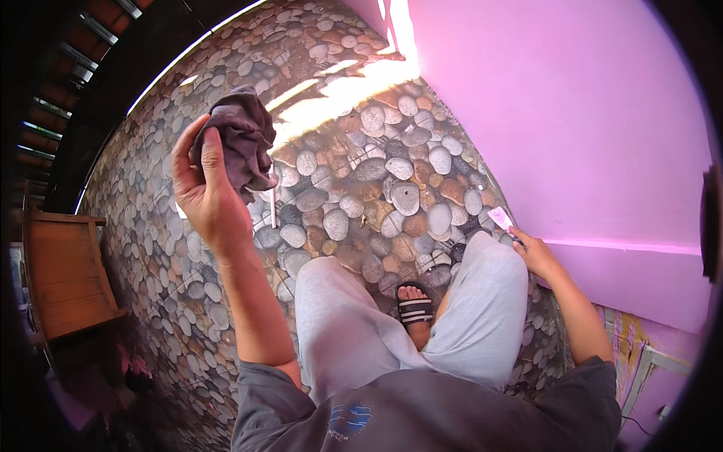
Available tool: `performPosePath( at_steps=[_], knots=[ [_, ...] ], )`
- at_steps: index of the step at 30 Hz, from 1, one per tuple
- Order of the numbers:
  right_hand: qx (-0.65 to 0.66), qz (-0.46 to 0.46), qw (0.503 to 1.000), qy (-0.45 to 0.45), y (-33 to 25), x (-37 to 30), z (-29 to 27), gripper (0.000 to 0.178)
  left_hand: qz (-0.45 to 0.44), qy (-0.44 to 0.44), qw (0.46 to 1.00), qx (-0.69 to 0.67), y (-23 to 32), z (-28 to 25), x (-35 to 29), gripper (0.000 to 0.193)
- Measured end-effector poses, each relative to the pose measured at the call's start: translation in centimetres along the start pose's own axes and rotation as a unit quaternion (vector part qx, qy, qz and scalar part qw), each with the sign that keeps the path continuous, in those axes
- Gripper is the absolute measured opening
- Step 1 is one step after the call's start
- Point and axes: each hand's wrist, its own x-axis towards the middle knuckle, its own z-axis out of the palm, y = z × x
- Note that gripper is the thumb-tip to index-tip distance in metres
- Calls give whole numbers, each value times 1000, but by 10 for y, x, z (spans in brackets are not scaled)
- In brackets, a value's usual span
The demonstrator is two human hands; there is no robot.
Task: The person uses a metal scraper to remove debris from a wall-to-floor corner and wipes the area with a dark cloth.
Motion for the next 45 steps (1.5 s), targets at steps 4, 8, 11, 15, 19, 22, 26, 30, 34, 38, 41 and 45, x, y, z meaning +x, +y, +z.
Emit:
performPosePath(
  at_steps=[4,8,11,15,19,22,26,30,34,38,41,45],
  knots=[
    [-39,16,998,-56,-27,88,45,44,-42,6,997,67,-8,-14,18,20],
    [-27,-12,999,-38,-54,142,72,43,-63,20,990,124,19,-1,55,20],
    [2,-31,999,-27,-62,162,72,42,-82,-21,987,139,49,18,91,21],
    [22,-26,999,-42,-80,173,65,42,-108,-70,974,186,91,41,97,27],
    [14,0,999,-39,-67,181,65,41,-136,-103,963,211,88,50,66,26],
    [-2,18,999,-33,-55,178,75,41,-122,-175,942,259,68,53,53,24],
    [-6,9,994,-105,-49,168,96,42,-96,-234,916,312,42,74,58,24],
    [-3,-12,998,-58,-48,152,106,42,-156,-290,920,213,-6,91,87,28],
    [-15,-32,999,-40,-35,140,108,43,-129,-349,910,181,-61,155,82,28],
    [3,11,998,-68,-51,129,128,42,-170,-403,885,158,-101,192,61,25],
    [43,28,999,7,-62,119,159,43,-159,-437,872,150,-110,204,43,23],
    [76,90,992,53,-76,120,180,43,-191,-431,875,112,-131,197,26,23]
  ],
)
